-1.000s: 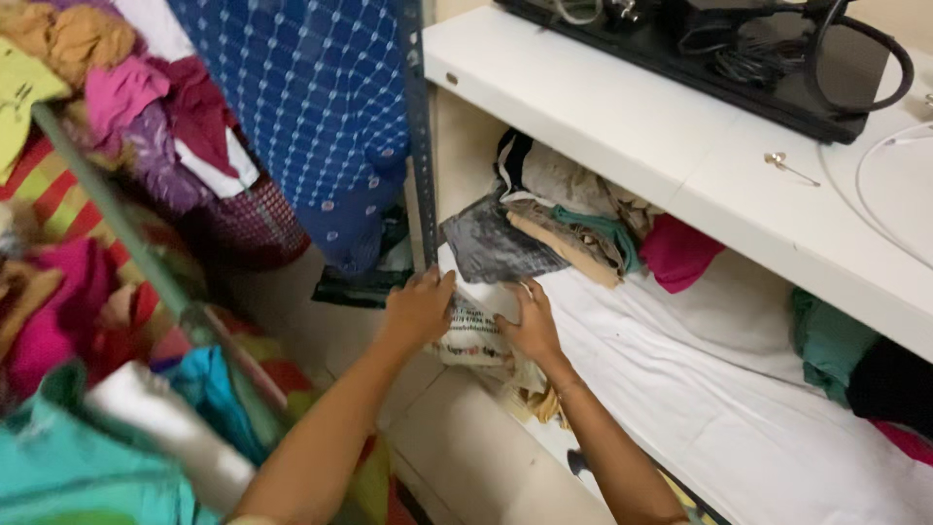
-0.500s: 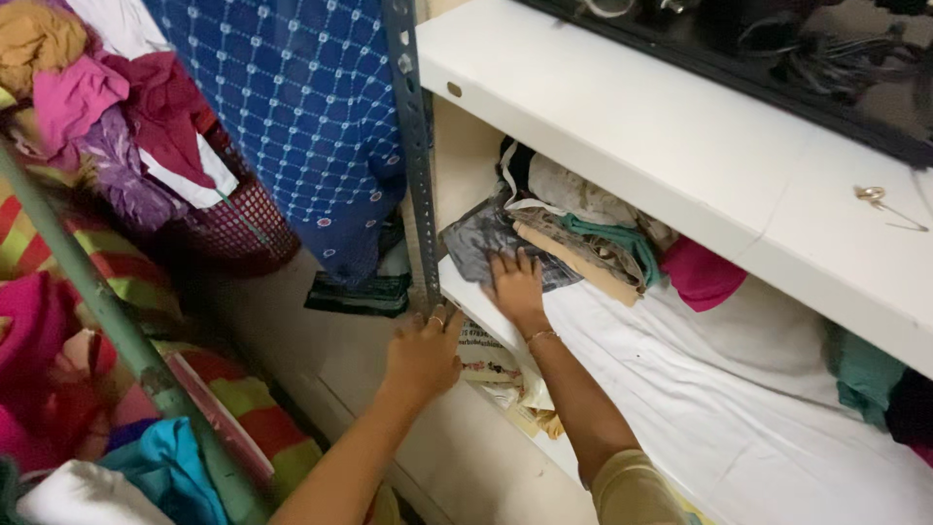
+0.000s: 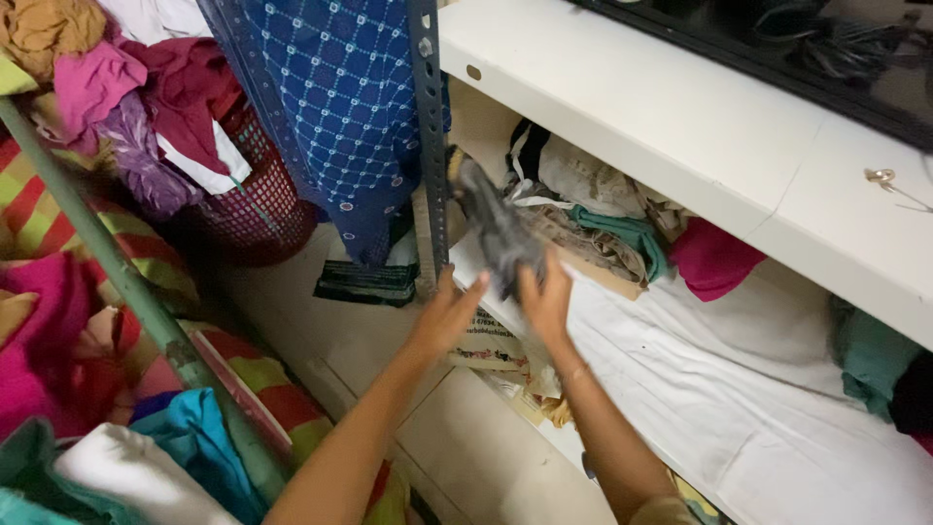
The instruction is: The person retrieves various folded garments from a white shelf and places them onto a bed. They handle items one by one, including shirts, pants, and patterned fabrics, stacking them on the bed surface.
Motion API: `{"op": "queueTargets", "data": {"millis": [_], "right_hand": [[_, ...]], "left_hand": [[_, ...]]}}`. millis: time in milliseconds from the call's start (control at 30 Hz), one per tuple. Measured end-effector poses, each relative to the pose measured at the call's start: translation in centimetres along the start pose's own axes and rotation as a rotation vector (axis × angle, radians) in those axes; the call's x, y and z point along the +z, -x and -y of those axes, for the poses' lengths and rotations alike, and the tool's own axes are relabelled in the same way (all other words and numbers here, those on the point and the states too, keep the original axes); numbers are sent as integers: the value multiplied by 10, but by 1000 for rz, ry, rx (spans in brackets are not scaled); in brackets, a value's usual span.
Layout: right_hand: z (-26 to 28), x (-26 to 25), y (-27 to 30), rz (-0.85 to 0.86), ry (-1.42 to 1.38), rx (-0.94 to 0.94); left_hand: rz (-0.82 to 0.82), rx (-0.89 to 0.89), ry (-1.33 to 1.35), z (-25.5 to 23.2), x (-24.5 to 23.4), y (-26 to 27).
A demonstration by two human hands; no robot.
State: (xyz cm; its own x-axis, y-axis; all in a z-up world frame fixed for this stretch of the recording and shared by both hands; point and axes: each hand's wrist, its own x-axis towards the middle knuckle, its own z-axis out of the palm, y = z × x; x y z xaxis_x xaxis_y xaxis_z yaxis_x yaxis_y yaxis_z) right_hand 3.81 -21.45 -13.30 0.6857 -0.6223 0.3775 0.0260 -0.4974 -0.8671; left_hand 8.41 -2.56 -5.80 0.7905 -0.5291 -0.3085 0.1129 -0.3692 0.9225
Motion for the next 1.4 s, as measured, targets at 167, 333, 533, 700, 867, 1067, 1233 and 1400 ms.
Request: {"op": "queueTargets", "data": {"millis": [167,333,533,700,867,1067,1233,1400], "right_hand": [[73,-5,88,142,222,-523],[120,-63,97,432,114,-469],[129,-140,74,30,276,-486],[109,-162,78,553,-132,-173],[98,-146,141,667,-712,429],[133,-148,161,456,-929,675],[185,-158,144,393,-1066,481],[251,-123,137,561,-1296,304]], "left_hand": [[74,-16,647,-21,-9,10],[213,-152,697,-18,-19,4],[307,-350,273,-8,-27,0],[492,-129,-51,7,-34,-8],[583,-67,-229,-1,-40,-10],[589,303,197,-50,-86,48],[548,154,498,-81,-139,120],[62,499,133,-105,-147,237]]}}
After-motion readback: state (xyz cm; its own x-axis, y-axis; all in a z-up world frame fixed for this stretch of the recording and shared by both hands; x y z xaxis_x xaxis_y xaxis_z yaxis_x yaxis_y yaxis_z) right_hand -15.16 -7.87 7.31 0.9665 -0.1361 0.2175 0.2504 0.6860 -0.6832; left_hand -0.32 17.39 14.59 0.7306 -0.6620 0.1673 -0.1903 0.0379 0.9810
